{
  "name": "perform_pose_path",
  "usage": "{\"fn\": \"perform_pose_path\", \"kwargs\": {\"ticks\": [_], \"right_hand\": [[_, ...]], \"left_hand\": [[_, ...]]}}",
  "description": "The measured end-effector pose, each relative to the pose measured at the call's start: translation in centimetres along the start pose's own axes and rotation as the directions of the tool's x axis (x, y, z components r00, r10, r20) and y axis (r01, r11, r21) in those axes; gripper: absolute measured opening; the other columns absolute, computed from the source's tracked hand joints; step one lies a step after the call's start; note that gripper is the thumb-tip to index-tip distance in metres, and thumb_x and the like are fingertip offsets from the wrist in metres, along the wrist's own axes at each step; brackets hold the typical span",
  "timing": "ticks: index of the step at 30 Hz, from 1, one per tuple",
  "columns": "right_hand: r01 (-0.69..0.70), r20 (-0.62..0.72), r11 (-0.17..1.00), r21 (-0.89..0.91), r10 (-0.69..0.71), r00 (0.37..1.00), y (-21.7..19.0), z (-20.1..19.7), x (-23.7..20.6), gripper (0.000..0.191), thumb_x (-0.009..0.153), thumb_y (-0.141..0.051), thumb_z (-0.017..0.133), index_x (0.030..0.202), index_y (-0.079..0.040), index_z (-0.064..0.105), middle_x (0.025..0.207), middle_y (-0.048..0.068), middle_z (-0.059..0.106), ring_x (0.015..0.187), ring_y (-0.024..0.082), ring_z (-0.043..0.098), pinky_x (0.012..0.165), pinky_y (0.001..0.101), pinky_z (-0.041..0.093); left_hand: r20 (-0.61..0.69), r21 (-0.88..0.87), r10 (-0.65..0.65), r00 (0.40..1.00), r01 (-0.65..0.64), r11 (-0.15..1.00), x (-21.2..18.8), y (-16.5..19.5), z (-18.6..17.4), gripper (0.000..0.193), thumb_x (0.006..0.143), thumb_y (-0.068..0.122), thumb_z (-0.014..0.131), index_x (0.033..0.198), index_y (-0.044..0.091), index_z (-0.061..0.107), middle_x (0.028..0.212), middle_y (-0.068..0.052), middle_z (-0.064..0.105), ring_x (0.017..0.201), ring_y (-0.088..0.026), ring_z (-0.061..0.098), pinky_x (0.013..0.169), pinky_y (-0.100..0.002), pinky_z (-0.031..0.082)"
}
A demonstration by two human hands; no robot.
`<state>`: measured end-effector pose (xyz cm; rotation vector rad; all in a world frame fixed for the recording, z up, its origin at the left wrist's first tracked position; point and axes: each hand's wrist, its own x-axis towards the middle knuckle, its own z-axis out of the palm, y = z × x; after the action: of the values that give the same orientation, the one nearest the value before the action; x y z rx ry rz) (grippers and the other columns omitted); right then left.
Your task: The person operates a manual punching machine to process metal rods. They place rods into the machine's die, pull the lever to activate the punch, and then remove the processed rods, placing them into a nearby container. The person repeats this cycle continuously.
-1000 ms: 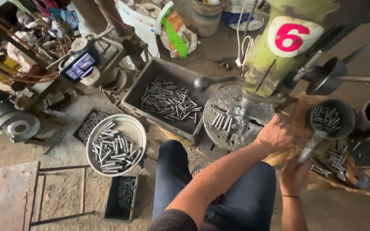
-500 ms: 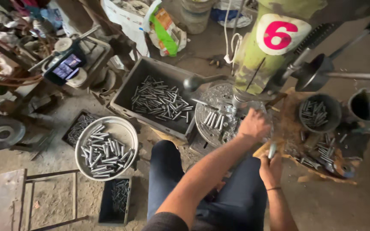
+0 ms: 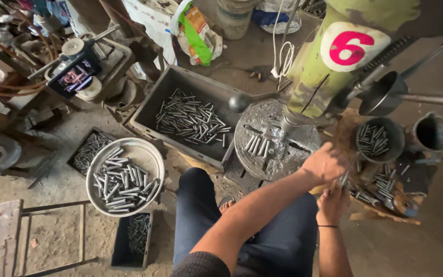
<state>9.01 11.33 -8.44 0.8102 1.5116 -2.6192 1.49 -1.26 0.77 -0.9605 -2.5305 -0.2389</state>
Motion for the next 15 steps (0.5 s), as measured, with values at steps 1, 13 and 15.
{"fn": "perform_pose_path", "kwargs": {"ticks": [1,13,15], "right_hand": [[0.065,-0.042,0.993,-0.098,-0.069,0.997,-0.4,-0.4,0.1,0.018,0.101,-0.037,0.056,0.108,-0.02,0.059,0.072,-0.004,0.048,0.055,0.006,0.047,0.045,0.0224,0.032],[0.737,0.658,0.04,-0.675,-0.42,0.625,-2.3,7.4,-5.7,0.041,0.101,-0.021,0.059,0.14,-0.012,0.056,0.093,0.022,0.07,0.083,0.04,0.069,0.073,0.0471,0.054],[0.629,0.605,-0.021,-0.777,-0.302,0.737,-2.4,9.3,-6.5,0.043,0.098,-0.026,0.062,0.139,-0.016,0.059,0.082,0.021,0.071,0.076,0.041,0.069,0.068,0.0483,0.054]], "left_hand": [[-0.02,-0.018,0.015,1.0,-0.016,1.0,-0.5,0.5,-0.4,0.015,0.074,0.03,0.064,0.086,0.025,0.072,0.107,0.004,0.07,0.108,-0.016,0.063,0.096,-0.038,0.042],[-0.193,-0.027,-0.099,0.976,0.096,0.995,-14.2,-2.2,-8.5,0.034,0.075,0.021,0.059,0.105,0.012,0.073,0.12,-0.008,0.072,0.124,-0.025,0.064,0.11,-0.052,0.042],[-0.218,-0.096,-0.142,0.966,0.124,0.988,-15.3,-3.3,-9.4,0.033,0.069,0.018,0.061,0.1,0.01,0.071,0.117,-0.009,0.073,0.123,-0.026,0.066,0.109,-0.053,0.043]]}}
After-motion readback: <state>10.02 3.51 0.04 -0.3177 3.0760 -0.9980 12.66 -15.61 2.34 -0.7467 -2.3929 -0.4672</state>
